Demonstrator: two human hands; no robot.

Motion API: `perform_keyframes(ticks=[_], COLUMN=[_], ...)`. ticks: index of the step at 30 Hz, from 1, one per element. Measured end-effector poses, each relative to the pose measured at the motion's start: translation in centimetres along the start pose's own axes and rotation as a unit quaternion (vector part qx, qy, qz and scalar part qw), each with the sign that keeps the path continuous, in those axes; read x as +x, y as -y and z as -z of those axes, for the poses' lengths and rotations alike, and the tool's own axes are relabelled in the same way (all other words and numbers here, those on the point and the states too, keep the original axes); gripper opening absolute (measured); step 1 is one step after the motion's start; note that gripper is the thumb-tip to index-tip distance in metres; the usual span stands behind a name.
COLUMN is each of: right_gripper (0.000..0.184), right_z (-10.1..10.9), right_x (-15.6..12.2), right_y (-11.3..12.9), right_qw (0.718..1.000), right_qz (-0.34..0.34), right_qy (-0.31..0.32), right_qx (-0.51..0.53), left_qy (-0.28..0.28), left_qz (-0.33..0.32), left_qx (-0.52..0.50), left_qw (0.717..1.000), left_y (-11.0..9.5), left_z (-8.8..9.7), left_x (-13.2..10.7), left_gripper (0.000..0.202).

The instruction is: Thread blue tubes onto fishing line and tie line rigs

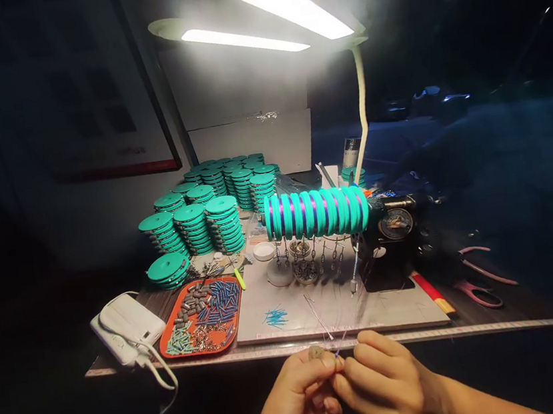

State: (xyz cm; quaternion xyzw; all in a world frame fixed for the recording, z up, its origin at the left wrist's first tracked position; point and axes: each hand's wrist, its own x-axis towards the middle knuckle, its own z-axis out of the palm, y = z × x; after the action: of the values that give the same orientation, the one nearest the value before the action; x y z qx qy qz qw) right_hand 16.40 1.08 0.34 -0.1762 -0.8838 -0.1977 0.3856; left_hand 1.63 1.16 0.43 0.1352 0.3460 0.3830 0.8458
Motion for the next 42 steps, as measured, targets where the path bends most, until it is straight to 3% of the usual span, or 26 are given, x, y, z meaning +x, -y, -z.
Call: perform_keyframes(ticks=[2,3,4,6,8,9,11,12,13,15,16,17,18,19,20,21,23,26,29,31,33,34,35,38,40,42], right_gripper=[0.033,0.034,0.034,0.028,0.019,0.015,0.013,0.012,0.011,0.011,0.009,0.005,0.002,0.006,0.009,0.014,0.022,0.025,0.028,0.030,0.036,0.037,0.036,0.017,0.012,0.011], right_z=[0.1,0.3,0.6,1.0,1.1,1.0,0.4,0.0,-0.4,-0.8,-0.7,-0.4,-0.1,0.4,0.8,1.0,1.1,0.1,-1.1,-1.6,-1.3,-0.9,-0.4,1.4,2.1,2.0], right_x=[0.1,0.2,0.3,1.0,2.3,3.2,5.2,6.2,7.0,7.8,7.7,7.2,6.5,5.5,4.5,3.4,1.6,0.1,-0.6,-1.0,-1.2,-1.2,-1.0,0.6,2.4,4.4], right_y=[0.4,0.5,0.6,0.3,-0.8,-1.6,-3.1,-3.7,-4.2,-4.5,-4.4,-4.1,-3.7,-3.2,-2.8,-2.3,-1.4,-0.5,0.3,1.1,1.9,2.2,2.4,2.1,0.8,-1.0], right_qw=[0.999,0.996,0.990,0.958,0.888,0.833,0.708,0.667,0.648,0.633,0.643,0.674,0.721,0.801,0.885,0.944,0.995,1.000,0.977,0.897,0.797,0.772,0.769,0.823,0.832,0.785], right_qz=[-0.028,-0.049,-0.073,-0.137,-0.261,-0.348,-0.477,-0.503,-0.510,-0.510,-0.506,-0.493,-0.469,-0.416,-0.329,-0.238,-0.075,-0.005,-0.167,-0.337,-0.440,-0.457,-0.454,-0.399,-0.389,-0.466], right_qy=[0.022,0.035,0.047,0.055,0.063,0.078,0.123,0.157,0.177,0.203,0.201,0.188,0.163,0.123,0.074,0.030,0.010,-0.004,-0.045,-0.054,-0.033,-0.016,0.006,0.071,0.097,0.137], right_qx=[0.029,0.062,0.113,0.245,0.374,0.423,0.505,0.526,0.537,0.546,0.539,0.517,0.483,0.412,0.320,0.225,0.070,-0.002,0.122,0.280,0.413,0.443,0.451,0.399,0.384,0.385], left_qy=[0.019,0.015,0.004,-0.016,-0.043,-0.063,-0.120,-0.144,-0.153,-0.127,-0.104,-0.079,-0.055,-0.043,-0.032,-0.032,-0.025,0.009,0.019,0.023,0.035,0.030,0.016,-0.044,-0.059,-0.084], left_qz=[-0.039,-0.103,-0.190,-0.387,-0.535,-0.583,-0.649,-0.663,-0.664,-0.634,-0.602,-0.553,-0.489,-0.401,-0.296,-0.203,-0.066,0.000,0.013,0.000,-0.071,-0.141,-0.225,-0.454,-0.532,-0.582], left_qx=[0.076,0.154,0.249,0.422,0.498,0.506,0.493,0.488,0.490,0.513,0.523,0.524,0.505,0.458,0.380,0.284,0.111,-0.018,-0.040,0.004,0.117,0.202,0.299,0.530,0.593,0.610], left_qw=[0.996,0.983,0.950,0.820,0.681,0.633,0.568,0.550,0.543,0.565,0.594,0.643,0.709,0.792,0.876,0.936,0.991,1.000,0.999,1.000,0.990,0.969,0.927,0.715,0.601,0.531], left_y=[0.1,0.2,0.2,0.6,1.2,1.6,2.3,2.5,2.5,2.1,1.6,1.0,0.4,-0.2,-0.8,-1.2,-1.5,-1.0,-0.2,0.0,0.0,0.0,0.0,0.5,1.3,2.2], left_z=[0.1,0.2,0.3,0.7,1.1,1.4,1.8,2.0,2.0,1.7,1.4,1.1,0.7,0.3,0.0,-0.3,-0.5,-0.3,0.1,0.3,0.3,0.3,0.3,0.9,1.6,2.4], left_x=[0.1,0.1,0.1,0.2,0.3,0.5,0.7,0.8,0.8,0.5,0.3,0.0,-0.2,-0.4,-0.6,-0.7,-0.7,-0.5,-0.1,0.0,0.1,0.0,0.0,-0.1,0.0,0.2], left_gripper=[0.018,0.016,0.013,0.009,0.017,0.024,0.035,0.038,0.039,0.033,0.028,0.021,0.014,0.011,0.010,0.009,0.012,0.017,0.020,0.026,0.023,0.018,0.015,0.012,0.019,0.027])
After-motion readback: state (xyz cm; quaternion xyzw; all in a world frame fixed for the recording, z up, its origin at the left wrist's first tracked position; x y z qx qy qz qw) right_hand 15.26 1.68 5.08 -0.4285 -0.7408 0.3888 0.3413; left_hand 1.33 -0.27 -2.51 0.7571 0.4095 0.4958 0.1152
